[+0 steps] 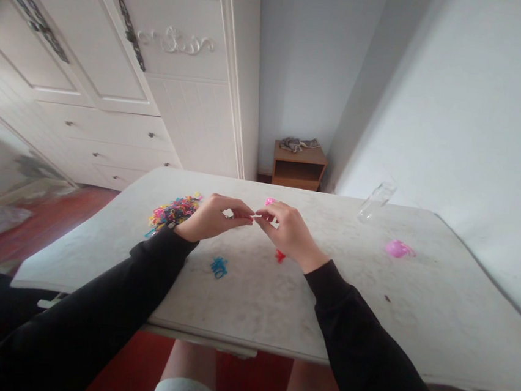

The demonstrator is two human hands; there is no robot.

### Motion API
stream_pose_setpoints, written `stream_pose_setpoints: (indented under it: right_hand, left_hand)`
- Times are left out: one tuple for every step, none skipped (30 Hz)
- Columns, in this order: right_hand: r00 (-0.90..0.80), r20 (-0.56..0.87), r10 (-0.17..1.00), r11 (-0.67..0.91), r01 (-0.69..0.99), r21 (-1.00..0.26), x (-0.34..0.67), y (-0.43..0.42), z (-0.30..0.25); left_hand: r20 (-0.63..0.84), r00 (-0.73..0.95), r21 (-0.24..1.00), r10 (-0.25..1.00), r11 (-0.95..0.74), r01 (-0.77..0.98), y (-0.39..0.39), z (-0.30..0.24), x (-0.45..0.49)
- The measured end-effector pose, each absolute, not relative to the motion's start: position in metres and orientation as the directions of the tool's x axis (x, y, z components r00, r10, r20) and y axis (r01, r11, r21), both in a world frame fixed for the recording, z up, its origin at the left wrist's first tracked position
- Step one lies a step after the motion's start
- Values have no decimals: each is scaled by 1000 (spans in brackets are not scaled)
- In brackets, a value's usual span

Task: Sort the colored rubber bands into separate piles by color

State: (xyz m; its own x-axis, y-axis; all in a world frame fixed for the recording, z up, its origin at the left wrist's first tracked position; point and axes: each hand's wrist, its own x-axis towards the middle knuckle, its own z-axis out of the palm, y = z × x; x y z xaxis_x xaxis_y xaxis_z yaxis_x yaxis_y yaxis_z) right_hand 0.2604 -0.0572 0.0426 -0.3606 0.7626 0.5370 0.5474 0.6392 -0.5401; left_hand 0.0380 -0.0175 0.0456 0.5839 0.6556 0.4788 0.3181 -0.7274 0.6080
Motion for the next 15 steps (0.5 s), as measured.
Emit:
stream_pose_setpoints:
  right_hand:
    - [-368,534,761,642,544,-540,260,-58,43]
    - [-377,530,759,645,542,-538,259,-58,43]
    - [-387,526,757,649,540,-536,259,-59,44]
    - [-394,522,756,650,541,-534,259,-59,45]
    - [-398,518,757,649,544,-532,259,-60,45]
    - [-399,514,759,647,550,-528,259,-60,45]
    - [-397,513,761,644,558,-523,258,-61,46]
    - [-392,516,762,642,568,-516,258,-61,46]
    - [-382,524,762,639,577,-509,258,-61,46]
    - [-367,535,761,636,587,-502,258,-61,46]
    - [-351,546,761,631,596,-497,258,-61,46]
    - [-331,557,762,624,605,-495,259,-61,46]
    - [-311,563,766,614,613,-497,259,-61,46]
    - [-294,566,770,605,618,-502,259,-61,46]
    - [-281,568,773,598,621,-506,259,-61,47]
  left_hand:
    - [474,586,606,657,-727,323,-18,46,38]
    - [469,590,605,658,-725,328,-18,46,38]
    - [464,593,604,658,-725,331,-18,47,38]
    - [462,596,604,657,-725,330,-18,47,38]
    - [457,600,607,656,-724,329,-18,47,38]
    - [453,603,611,657,-721,327,-18,47,38]
    - [449,602,616,661,-717,327,-18,47,38]
    - [443,600,624,666,-710,327,-17,47,38]
    - [436,597,633,673,-701,329,-17,47,38]
    - [429,594,641,681,-693,331,-16,47,38]
    - [425,589,648,687,-686,332,-16,47,38]
    - [427,585,652,690,-683,330,-15,47,38]
    - [432,583,652,688,-685,326,-15,47,38]
    - [439,583,649,683,-690,320,-14,47,38]
    - [448,587,642,675,-699,314,-14,47,37]
